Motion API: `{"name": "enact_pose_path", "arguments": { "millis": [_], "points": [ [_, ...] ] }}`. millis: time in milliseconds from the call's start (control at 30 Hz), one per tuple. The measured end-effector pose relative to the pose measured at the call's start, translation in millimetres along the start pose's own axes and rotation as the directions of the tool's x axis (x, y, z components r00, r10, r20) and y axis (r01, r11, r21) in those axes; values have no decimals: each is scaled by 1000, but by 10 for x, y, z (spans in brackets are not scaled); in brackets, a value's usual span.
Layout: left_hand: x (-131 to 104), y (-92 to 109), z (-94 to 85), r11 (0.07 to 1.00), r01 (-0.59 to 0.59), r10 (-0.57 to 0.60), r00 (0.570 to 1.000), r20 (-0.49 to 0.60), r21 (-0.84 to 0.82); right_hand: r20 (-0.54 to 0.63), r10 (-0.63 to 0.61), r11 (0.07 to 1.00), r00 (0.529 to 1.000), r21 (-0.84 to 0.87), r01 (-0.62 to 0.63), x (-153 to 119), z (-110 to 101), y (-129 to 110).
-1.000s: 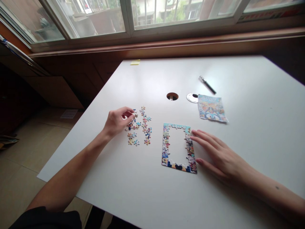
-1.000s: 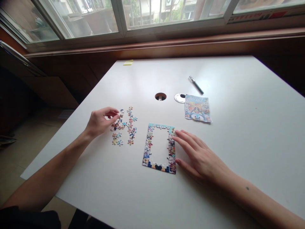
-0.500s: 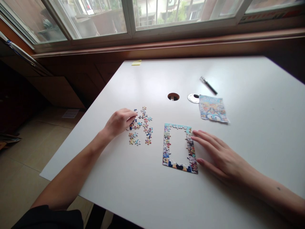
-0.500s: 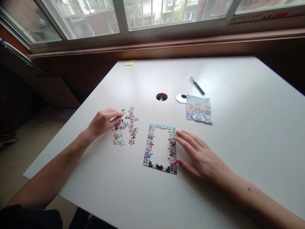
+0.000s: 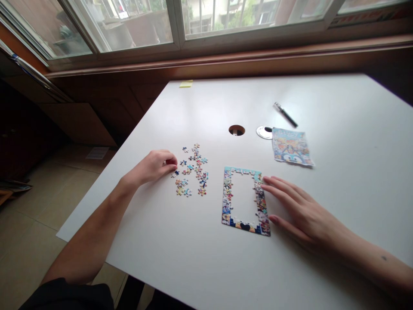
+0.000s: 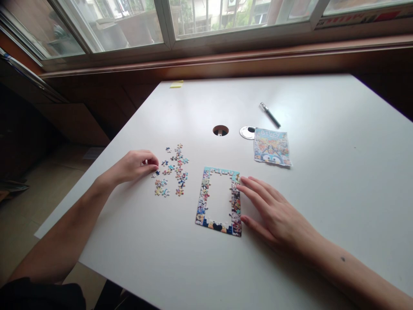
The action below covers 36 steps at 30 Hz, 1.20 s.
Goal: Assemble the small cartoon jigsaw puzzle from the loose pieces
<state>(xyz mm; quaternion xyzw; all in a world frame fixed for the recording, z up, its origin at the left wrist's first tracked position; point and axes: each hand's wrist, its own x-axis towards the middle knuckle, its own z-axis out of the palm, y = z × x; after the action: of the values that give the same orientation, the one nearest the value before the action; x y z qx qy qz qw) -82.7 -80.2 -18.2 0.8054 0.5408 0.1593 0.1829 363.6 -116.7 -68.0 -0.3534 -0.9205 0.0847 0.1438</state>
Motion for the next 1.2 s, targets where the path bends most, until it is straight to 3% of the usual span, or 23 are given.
{"name": "enact_pose_path", "arguments": {
  "millis": [233, 533, 700, 833, 900, 1000, 1100, 1200],
  "points": [
    [-7, -18, -10, 985, 56, -68, 995, -67, -164, -8, -7, 1000, 1000, 4, 7, -2, -3, 7],
    [50, -106, 147, 940, 54, -161, 940, -300, -337, -1, 1, 1000, 1000, 14, -1, -5, 0, 6],
    [129, -69, 298, 985, 5, -68, 930, -360, -172, 3, 2, 1000, 1000, 6, -2, -5, 4, 10],
    [146, -37, 261, 998, -27, 44, 923, -382, 50, -2, -5, 1000, 1000, -3, 5, 5, 2, 6],
    [112, 8, 180, 993, -90, 109, 935, -338, 71, -8, -9, 1000, 1000, -2, 9, 9, 1, 1],
    [28, 115, 36, 975, -223, 222, 973, -69, -13, -5, -9, 1000, 1000, 3, 9, 7, -4, -9],
    [-42, 234, -50, 957, -279, 288, 939, 190, -76, -1, -1, 1000, 1000, 6, 1, 3, -9, -13],
    [-65, 334, -44, 948, -307, 318, 916, 245, -85, -7, 2, 1000, 1000, 13, -2, 4, -13, -13]
  ]
}}
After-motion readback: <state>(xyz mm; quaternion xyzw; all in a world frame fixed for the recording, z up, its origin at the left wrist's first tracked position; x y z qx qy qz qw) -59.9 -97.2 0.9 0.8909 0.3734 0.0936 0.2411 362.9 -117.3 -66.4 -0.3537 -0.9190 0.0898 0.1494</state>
